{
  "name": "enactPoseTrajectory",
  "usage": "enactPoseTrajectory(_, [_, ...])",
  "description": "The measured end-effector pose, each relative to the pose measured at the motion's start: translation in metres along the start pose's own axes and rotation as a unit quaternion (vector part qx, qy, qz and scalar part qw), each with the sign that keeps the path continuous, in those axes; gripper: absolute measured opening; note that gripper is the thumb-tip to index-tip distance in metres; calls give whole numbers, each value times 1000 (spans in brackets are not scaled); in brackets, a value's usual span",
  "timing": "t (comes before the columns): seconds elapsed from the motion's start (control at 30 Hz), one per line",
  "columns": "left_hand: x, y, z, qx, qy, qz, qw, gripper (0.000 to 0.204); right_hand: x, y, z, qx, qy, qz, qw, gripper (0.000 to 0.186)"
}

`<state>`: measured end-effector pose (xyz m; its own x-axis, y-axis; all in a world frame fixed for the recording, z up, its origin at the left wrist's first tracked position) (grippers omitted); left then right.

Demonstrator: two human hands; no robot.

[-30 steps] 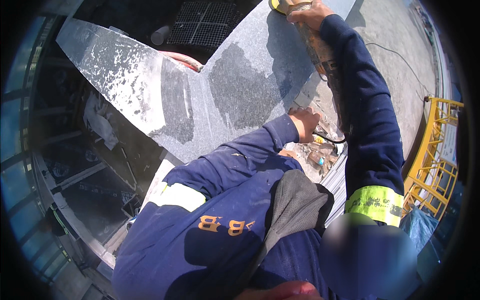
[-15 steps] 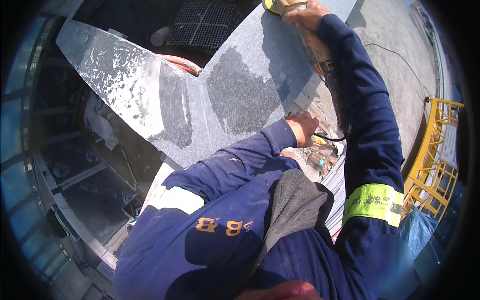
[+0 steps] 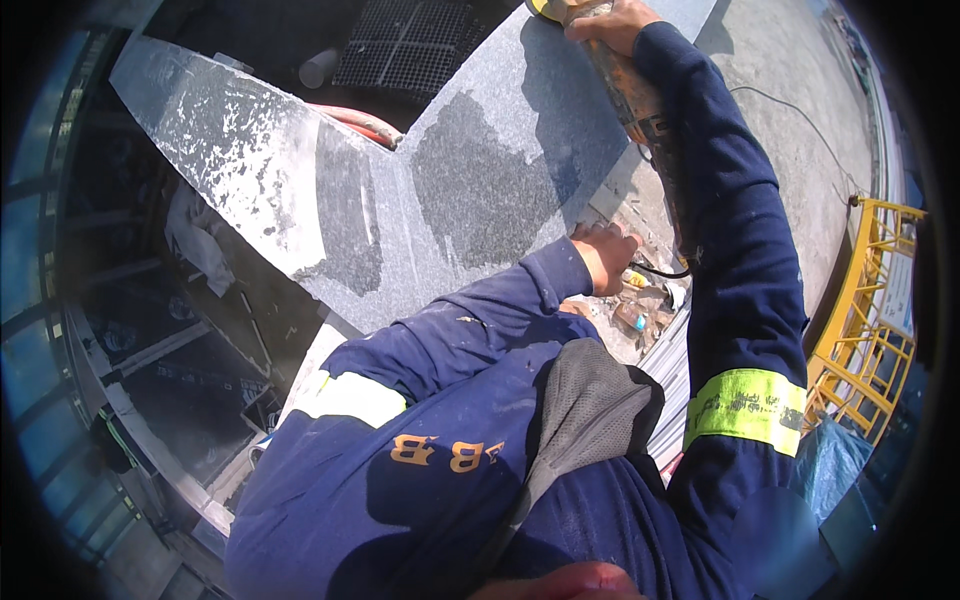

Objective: The person uses an angle grinder to smooth the surface of a large stone slab. The operator moves the grinder across the slab in a controlled manner, generating dust as the surface is worked.

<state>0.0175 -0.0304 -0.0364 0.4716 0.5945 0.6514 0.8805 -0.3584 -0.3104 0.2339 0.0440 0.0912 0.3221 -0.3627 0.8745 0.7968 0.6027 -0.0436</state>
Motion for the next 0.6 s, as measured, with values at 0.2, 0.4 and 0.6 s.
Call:
enactPoseTrajectory(0.2, [0, 0, 0, 0, 8, 4, 1000, 66, -2, 2, 4, -1, 3, 1, 1000, 94])
enactPoseTrajectory(0.4, [-3, 4, 1, 2, 12, 10, 1000, 65, -1, 3, 7, -3, 9, 0, 1000, 93])
enactPoseTrajectory(0.6, [-2, 0, 1, -3, 6, 0, 1000, 64, 1, -4, 5, -20, 28, -12, 999, 93])
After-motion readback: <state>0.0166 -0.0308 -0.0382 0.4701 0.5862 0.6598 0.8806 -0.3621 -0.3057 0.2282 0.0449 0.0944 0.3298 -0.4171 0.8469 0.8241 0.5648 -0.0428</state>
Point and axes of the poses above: each hand's wrist, its own y-axis towards the middle knuckle, its own x-axis out of the back of the hand, z = x × y, the point moved 3 cm from there along y, towards the middle knuckle, and after that the axes turned 5 degrees about -z, right-handed, at the moved point
